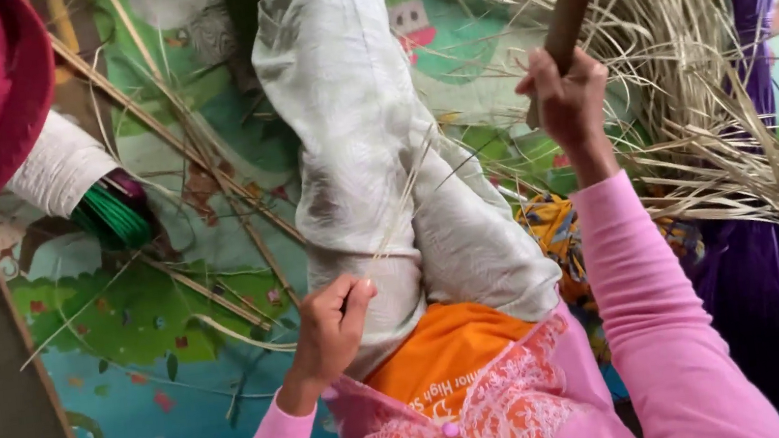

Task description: A person sits on a floor mat and uses a wooden tool to process long strands of natural fiber, likely for weaving or rope making.

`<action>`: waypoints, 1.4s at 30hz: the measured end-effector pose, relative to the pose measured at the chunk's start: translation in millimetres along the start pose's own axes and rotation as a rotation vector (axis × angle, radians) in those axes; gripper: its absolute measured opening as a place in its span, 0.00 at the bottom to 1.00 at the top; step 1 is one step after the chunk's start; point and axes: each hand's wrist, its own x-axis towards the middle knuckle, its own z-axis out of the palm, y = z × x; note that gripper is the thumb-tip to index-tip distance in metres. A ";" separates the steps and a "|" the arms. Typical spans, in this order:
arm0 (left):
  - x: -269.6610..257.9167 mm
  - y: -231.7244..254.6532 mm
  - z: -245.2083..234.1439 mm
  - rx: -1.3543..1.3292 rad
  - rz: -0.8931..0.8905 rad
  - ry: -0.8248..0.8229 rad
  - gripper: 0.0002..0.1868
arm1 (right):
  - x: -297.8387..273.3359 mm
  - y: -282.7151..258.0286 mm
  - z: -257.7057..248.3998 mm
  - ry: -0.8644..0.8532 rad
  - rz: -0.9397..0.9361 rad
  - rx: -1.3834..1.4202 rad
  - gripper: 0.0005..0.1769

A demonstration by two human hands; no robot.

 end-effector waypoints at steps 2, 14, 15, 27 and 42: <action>5.1 -7.0 1.4 -0.033 -0.011 0.009 0.14 | 2.0 -5.1 -2.5 0.012 -0.042 0.122 0.14; 5.8 -21.8 4.1 -0.135 -0.198 -0.010 0.14 | -58.2 -109.3 -44.7 -0.229 -0.061 0.029 0.23; 5.4 -20.9 3.5 -0.134 -0.202 -0.010 0.14 | -64.7 -109.0 -39.3 -0.232 -0.058 0.029 0.23; -0.3 -22.5 5.4 -0.168 -0.238 -0.033 0.15 | -145.3 -73.2 43.4 0.128 0.890 0.914 0.14; -10.9 -19.0 13.4 -0.197 -0.284 -0.070 0.15 | -144.6 -72.3 66.7 -0.214 1.069 1.257 0.27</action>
